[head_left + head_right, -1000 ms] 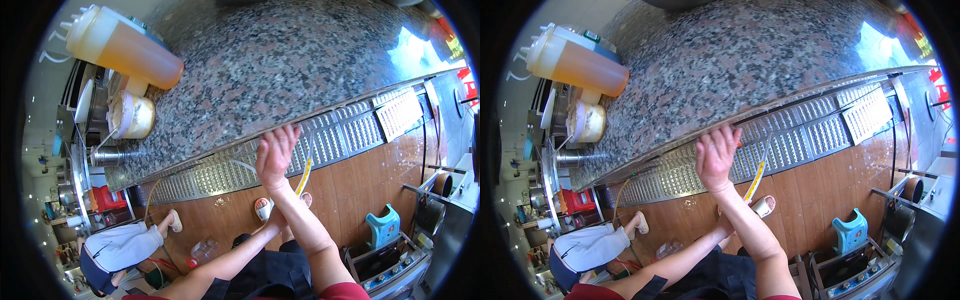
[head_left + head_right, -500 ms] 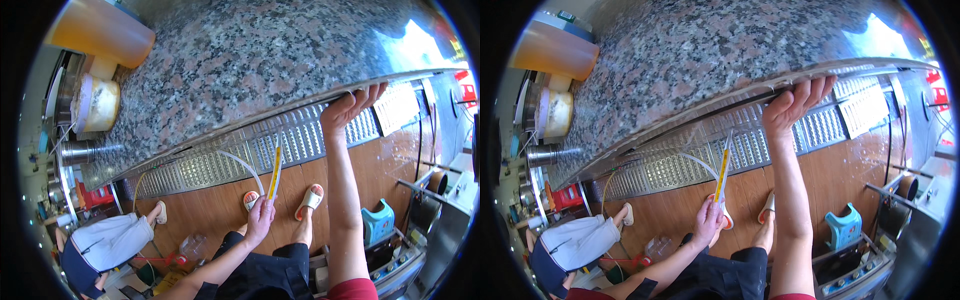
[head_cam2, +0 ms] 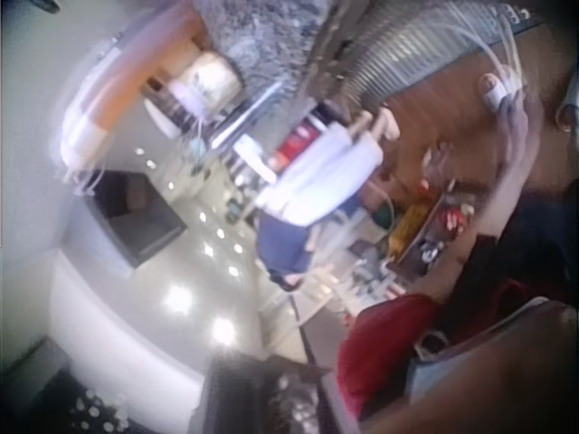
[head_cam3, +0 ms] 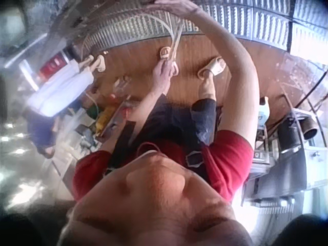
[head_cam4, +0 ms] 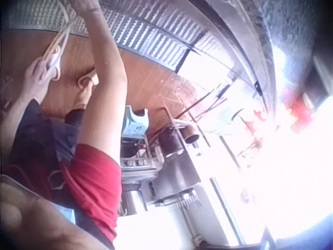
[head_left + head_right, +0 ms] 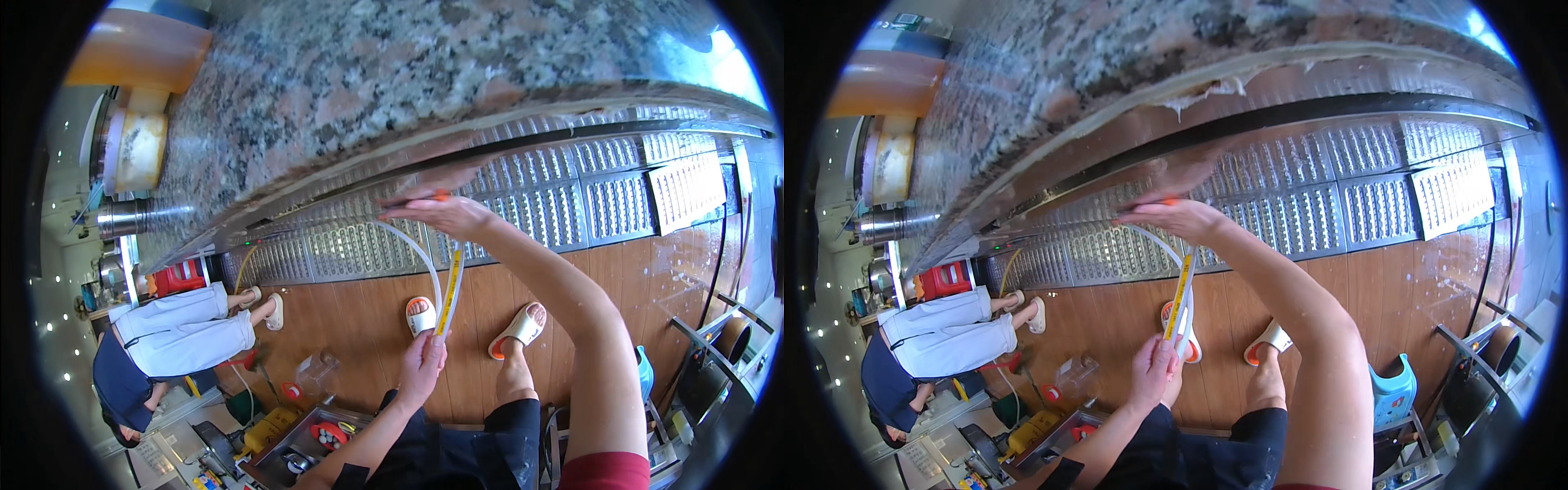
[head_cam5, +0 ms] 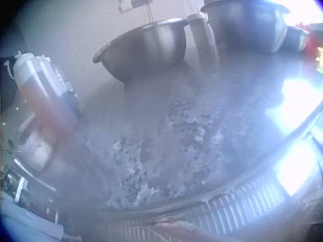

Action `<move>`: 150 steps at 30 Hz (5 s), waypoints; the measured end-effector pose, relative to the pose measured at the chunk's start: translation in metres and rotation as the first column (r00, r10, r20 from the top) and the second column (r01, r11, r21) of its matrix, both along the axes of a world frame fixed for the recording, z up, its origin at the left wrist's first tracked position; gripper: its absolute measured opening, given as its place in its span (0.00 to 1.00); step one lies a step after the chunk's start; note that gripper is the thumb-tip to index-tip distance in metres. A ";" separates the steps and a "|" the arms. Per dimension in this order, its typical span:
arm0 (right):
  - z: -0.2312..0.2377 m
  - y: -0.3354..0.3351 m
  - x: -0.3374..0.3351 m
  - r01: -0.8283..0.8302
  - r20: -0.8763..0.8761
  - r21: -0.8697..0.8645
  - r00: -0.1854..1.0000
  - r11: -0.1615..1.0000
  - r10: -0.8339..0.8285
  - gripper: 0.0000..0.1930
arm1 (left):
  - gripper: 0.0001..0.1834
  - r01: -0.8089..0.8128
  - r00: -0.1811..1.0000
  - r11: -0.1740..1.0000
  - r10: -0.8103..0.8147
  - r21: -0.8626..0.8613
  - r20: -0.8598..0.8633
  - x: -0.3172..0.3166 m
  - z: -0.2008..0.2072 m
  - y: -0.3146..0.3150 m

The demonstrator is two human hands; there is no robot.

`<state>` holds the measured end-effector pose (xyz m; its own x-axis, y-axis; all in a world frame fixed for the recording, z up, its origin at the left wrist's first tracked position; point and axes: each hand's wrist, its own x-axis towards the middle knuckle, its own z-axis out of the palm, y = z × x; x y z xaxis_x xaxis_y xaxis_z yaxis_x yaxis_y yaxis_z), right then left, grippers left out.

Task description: The person cleans a commercial kitchen area by spraying water from a hose onto the floor, a metal counter, and a stainless steel appliance. They scrub the floor with a steel wool pad and wipe the counter and appliance with their hand.

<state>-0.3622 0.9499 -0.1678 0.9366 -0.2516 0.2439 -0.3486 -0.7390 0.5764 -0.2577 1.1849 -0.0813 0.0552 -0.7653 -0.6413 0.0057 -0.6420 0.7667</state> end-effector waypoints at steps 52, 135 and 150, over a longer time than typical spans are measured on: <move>0.081 -0.020 -0.342 0.062 -0.150 0.099 -0.986 0.993 0.076 0.19 | 0.19 0.465 0.881 0.883 -0.468 -0.064 -0.062 -0.326 0.142 -0.108; -0.164 -0.107 -0.650 -0.503 -0.716 0.341 -0.687 0.794 -0.128 0.31 | 0.23 0.452 0.753 0.801 -0.578 0.392 0.314 -0.694 0.112 -0.229; 0.090 -0.130 -0.788 0.301 0.559 0.578 -0.824 0.758 -0.099 0.27 | 0.25 0.364 0.887 0.930 -0.364 0.055 0.284 -0.622 0.156 -0.195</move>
